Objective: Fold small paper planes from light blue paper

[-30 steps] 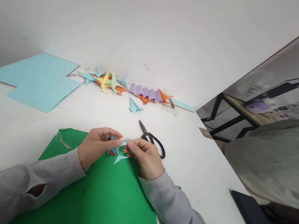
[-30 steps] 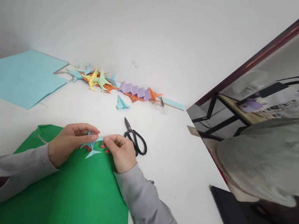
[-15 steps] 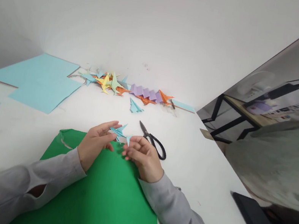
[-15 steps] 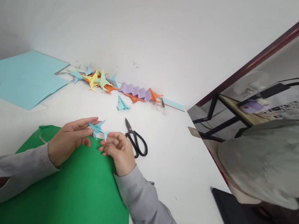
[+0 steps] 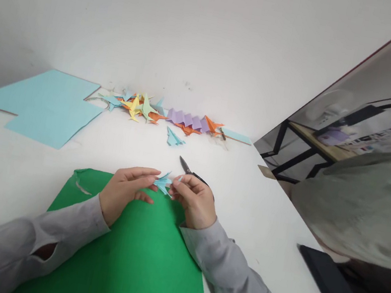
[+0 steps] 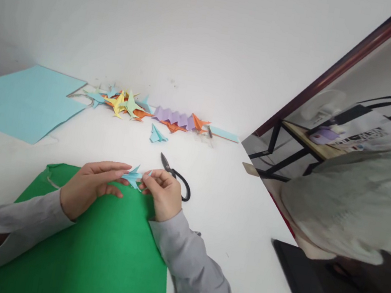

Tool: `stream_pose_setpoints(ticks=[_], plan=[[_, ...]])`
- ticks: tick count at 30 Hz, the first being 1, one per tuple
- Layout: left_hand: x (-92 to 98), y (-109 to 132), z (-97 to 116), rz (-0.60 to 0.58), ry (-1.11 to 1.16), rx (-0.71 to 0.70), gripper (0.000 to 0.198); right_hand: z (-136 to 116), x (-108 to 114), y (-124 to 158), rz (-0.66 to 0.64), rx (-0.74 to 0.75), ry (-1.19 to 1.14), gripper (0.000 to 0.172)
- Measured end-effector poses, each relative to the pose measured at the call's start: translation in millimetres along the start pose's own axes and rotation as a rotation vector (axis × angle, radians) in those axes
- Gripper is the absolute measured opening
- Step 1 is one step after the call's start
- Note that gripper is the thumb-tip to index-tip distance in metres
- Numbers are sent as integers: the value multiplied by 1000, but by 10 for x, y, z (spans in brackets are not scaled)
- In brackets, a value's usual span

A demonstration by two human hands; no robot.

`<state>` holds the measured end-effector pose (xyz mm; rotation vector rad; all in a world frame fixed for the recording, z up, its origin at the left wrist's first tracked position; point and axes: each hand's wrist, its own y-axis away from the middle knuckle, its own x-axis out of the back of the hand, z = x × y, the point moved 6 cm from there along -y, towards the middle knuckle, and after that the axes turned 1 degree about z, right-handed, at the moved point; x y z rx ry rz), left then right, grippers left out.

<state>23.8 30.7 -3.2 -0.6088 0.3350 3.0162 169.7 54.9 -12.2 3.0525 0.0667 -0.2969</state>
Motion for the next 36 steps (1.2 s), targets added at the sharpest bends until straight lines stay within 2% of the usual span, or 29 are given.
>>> stream_pose_setpoints(ticks=[4,8,13,21,25,31,36], plan=[[-10,9,-30,-22,-97,36,26,-2,-43,7,-54,-20,-5,21],[-69,32,-74,-125,-215,73,23,-41,-96,48,-91,-1,14,23],[-88,57,-143,-186,-215,187,23,-88,-114,72,-100,33,22,24],[-33,52,-137,-75,-103,177,20,-41,-93,63,-87,-47,13,27],[-20,51,-115,-26,-101,157,18,-117,-126,98,-100,37,131,24],[-32,44,-108,-2,-91,132,16,-156,-156,160,-26,194,385,15],[-34,33,-113,-6,-102,119,15,-99,-172,150,-77,157,348,17]])
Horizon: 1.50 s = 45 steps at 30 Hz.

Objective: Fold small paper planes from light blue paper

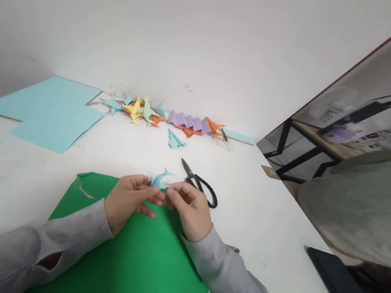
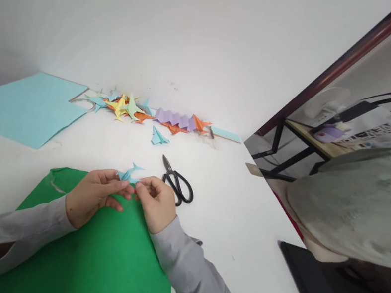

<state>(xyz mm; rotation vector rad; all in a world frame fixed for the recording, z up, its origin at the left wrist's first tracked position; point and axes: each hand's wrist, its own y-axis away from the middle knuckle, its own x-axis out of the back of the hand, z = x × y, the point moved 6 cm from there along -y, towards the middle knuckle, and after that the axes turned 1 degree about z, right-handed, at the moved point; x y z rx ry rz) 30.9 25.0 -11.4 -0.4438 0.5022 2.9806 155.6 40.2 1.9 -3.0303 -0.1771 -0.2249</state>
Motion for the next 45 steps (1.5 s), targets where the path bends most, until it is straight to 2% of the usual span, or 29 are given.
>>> stream_pose_setpoints(ticks=[15,18,24,32,39,45], plan=[[8,-5,4,17,1,-32,24,-12,-7,-14,-26,-20,-93,22],[7,-8,4,13,11,-42,23,34,3,-30,-22,-71,-134,27],[-5,6,-4,-3,79,-5,21,187,-71,-55,-109,-221,-355,33],[-38,20,-36,-83,247,102,17,197,-68,-62,-120,-195,-401,31],[-24,9,-34,-69,240,92,11,148,-73,-70,-123,-138,-334,29],[-22,4,-59,-82,229,136,18,223,-104,-81,-158,-165,-433,28]])
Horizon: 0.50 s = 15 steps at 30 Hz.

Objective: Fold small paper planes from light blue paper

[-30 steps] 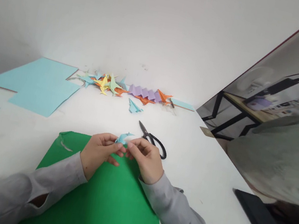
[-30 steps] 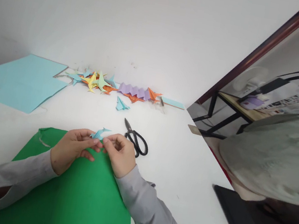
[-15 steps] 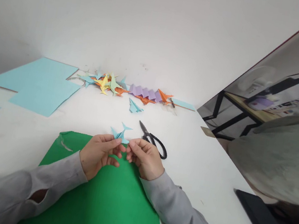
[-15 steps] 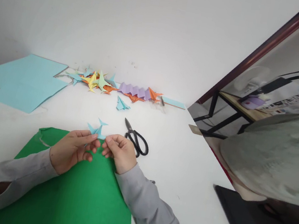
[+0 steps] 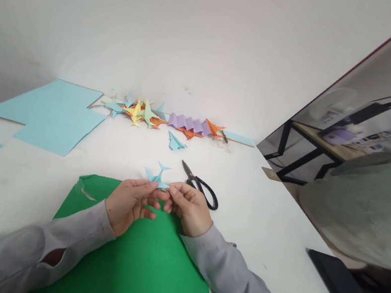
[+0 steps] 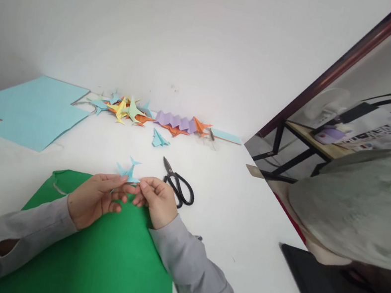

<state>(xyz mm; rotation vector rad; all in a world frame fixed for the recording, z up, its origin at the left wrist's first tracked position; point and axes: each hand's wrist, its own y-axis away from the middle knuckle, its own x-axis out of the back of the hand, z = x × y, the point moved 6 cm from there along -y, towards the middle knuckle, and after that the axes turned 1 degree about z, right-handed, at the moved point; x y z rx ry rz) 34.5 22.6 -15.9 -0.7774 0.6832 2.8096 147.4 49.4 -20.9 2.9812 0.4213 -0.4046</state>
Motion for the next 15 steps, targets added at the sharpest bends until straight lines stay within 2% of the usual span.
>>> stream_pose_setpoints(ticks=[9,15], plan=[[9,-13,-10,4,-30,8,19,54,-16,6,-13,-51,-89,27],[80,-74,54,-65,-128,55,17,19,22,-16,-43,-129,-47,27]])
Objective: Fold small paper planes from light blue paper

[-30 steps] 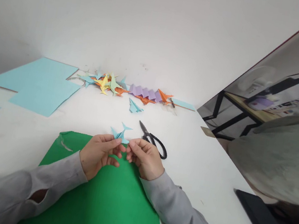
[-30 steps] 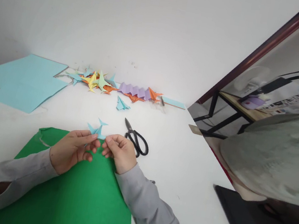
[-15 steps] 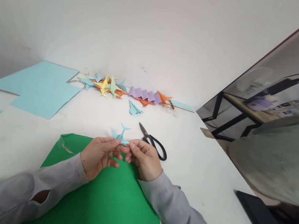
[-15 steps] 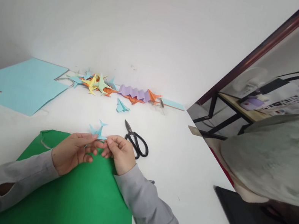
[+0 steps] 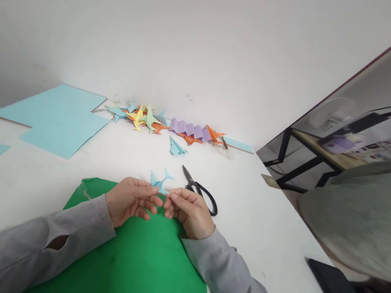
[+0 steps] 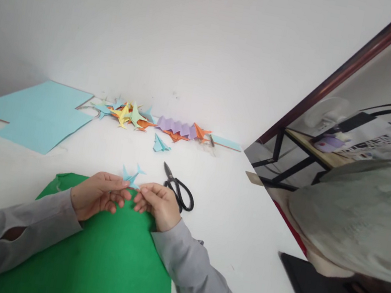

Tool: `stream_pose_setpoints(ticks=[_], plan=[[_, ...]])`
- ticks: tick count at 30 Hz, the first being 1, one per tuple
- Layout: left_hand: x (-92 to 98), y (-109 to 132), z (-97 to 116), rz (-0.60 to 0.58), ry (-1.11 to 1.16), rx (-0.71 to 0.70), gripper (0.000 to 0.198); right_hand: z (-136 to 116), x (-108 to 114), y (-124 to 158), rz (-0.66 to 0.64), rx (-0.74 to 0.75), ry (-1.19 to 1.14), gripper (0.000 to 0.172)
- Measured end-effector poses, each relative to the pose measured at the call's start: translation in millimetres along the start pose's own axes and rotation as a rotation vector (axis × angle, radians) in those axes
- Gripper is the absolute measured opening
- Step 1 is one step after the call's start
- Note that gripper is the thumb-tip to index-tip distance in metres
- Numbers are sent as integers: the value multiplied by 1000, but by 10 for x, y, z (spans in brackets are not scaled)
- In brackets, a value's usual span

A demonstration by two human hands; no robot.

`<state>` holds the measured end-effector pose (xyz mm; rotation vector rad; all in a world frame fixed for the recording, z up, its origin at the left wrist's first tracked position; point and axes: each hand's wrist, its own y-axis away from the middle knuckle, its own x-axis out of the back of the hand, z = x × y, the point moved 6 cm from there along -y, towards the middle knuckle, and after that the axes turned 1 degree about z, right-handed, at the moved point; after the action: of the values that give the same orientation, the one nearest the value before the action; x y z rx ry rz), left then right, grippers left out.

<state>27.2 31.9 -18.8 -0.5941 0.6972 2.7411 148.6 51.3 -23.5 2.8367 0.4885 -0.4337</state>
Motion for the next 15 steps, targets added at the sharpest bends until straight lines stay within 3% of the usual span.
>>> stream_pose_setpoints(ticks=[4,8,15], plan=[[16,-10,-6,-127,-116,84,22,-86,72,-26,33,83,61,27],[-14,11,-31,-197,-187,121,25,-145,17,-9,-28,210,127,27],[-56,21,-14,-91,-106,-3,26,-248,-24,54,39,355,291,22]])
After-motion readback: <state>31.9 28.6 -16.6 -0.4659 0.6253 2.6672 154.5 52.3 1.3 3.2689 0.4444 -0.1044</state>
